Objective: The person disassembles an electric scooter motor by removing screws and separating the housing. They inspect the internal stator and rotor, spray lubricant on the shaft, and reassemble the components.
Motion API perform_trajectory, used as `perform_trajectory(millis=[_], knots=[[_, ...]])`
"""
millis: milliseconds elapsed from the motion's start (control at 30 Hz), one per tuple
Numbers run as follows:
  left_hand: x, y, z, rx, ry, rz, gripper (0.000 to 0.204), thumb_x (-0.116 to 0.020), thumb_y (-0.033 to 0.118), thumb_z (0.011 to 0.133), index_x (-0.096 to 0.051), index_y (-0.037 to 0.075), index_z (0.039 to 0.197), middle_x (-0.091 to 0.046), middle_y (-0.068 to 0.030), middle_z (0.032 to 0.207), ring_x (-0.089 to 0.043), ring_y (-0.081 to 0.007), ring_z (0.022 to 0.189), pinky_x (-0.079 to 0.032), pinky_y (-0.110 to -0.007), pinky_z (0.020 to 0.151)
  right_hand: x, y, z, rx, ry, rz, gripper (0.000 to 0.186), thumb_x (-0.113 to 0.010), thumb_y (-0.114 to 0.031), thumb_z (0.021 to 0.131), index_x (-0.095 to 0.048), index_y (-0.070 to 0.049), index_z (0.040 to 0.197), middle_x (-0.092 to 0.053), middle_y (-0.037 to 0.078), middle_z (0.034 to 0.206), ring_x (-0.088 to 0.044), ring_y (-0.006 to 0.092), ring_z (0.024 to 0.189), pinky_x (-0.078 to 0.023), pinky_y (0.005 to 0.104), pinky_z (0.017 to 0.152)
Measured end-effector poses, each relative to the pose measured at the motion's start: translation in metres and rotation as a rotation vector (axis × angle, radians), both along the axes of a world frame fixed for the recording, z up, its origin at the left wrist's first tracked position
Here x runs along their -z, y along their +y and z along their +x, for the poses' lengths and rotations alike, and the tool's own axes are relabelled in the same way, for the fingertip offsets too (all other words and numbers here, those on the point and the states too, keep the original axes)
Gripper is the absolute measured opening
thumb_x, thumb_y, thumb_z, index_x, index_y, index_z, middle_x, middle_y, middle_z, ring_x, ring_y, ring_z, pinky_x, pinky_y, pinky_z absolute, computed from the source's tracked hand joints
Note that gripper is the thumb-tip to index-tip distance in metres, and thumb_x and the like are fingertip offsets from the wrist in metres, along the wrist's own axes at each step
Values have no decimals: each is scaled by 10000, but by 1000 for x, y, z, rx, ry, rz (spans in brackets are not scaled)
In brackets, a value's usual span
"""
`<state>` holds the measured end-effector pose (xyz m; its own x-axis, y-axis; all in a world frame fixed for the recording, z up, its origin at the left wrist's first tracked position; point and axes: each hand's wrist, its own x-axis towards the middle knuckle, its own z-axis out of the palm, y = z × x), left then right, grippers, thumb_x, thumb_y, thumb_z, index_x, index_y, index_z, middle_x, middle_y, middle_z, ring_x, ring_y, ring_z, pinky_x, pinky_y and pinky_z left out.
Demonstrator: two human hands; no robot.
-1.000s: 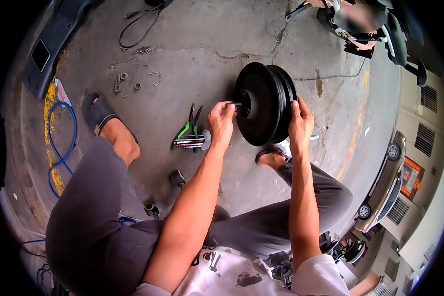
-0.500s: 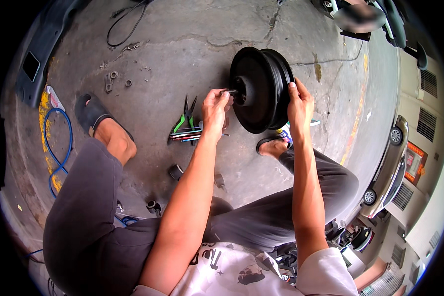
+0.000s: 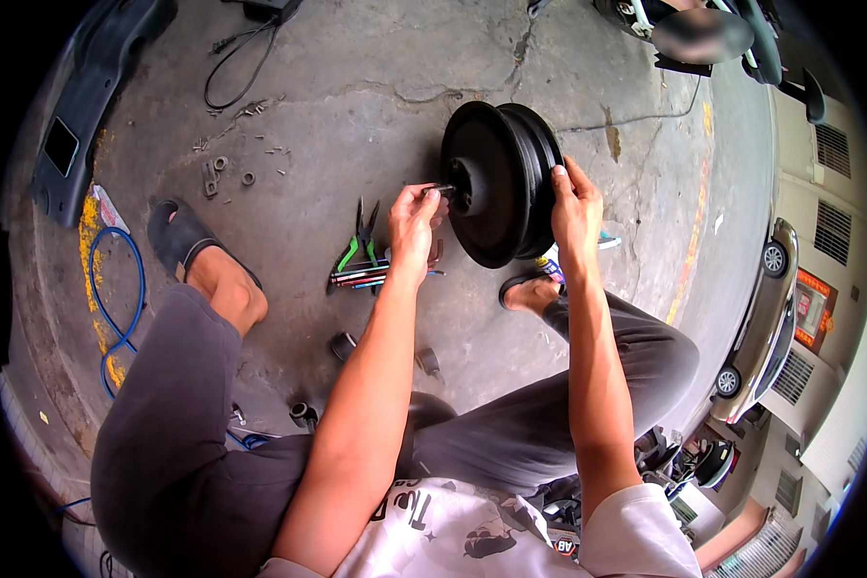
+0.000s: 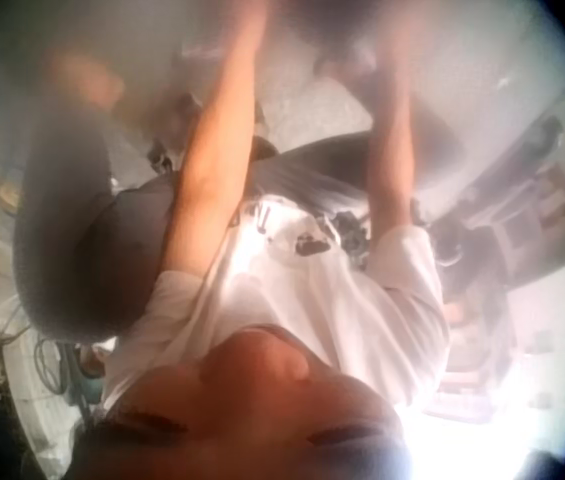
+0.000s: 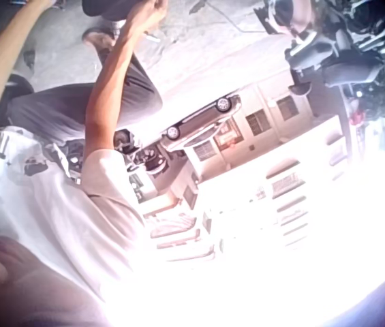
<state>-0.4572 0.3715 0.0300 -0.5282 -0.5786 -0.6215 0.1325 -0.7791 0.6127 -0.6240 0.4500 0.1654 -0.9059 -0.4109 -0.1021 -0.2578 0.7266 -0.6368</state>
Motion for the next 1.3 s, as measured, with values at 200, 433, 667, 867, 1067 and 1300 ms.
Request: perform_trajectory(millis=[200, 433, 667, 867, 1067, 1300], knots=[[-4, 2, -4, -76, -10, 56, 142, -668, 181, 1015, -684, 59, 1085, -701, 2, 889, -651, -90, 808, -491, -258, 713, 2, -1, -1, 12, 33, 21, 398, -615, -254, 1028, -657, -3, 1336, -755, 143, 1094, -652, 154, 1026, -485, 295, 943], [-3, 0, -3, -155, -76, 80, 173, -710, 141, 959, -687, 47, 1102, -715, -33, 968, -663, -120, 887, -515, -293, 797, -8, -7, 6, -7, 33, 115, 417, -615, -248, 1028, -646, 21, 1345, -710, 63, 908, -605, 123, 836, -493, 292, 786], [-28, -74, -6, -248, -426, -408, 308, -644, 245, 988, -673, 5, 1180, -702, -153, 1152, -679, -286, 1070, -510, -391, 953, -31, -25, 54, -37, -558, -165, 455, -564, -355, 1079, -675, 12, 1323, -683, 19, 841, -600, 83, 758, -516, 258, 710], [-51, -125, 15, 264, -410, -577, 692, -730, 579, 856, -663, 90, 1342, -672, -181, 1338, -629, -341, 1245, -462, -424, 1059, -40, -7, 23, 7, -412, -217, 331, -602, -291, 1056, -722, -22, 1206, -668, 24, 842, -539, 70, 710, -479, 244, 673], [-41, -129, 19, 312, -451, -689, 642, -803, 403, 844, -661, 18, 1338, -676, -177, 1332, -612, -279, 1259, -420, -376, 1103, -32, 13, 22, -67, -430, -181, 304, -628, -221, 1030, -705, 4, 1218, -728, 52, 943, -655, 115, 834, -539, 279, 770], [-46, -134, 10, 310, -427, -685, 688, -776, 417, 858, -609, 8, 1385, -631, -222, 1390, -591, -347, 1294, -431, -407, 1097, 85, 58, -14, 275, -575, -219, 306, -629, -255, 1014, -715, 4, 1152, -743, 88, 914, -674, 148, 729, -528, 292, 655]])
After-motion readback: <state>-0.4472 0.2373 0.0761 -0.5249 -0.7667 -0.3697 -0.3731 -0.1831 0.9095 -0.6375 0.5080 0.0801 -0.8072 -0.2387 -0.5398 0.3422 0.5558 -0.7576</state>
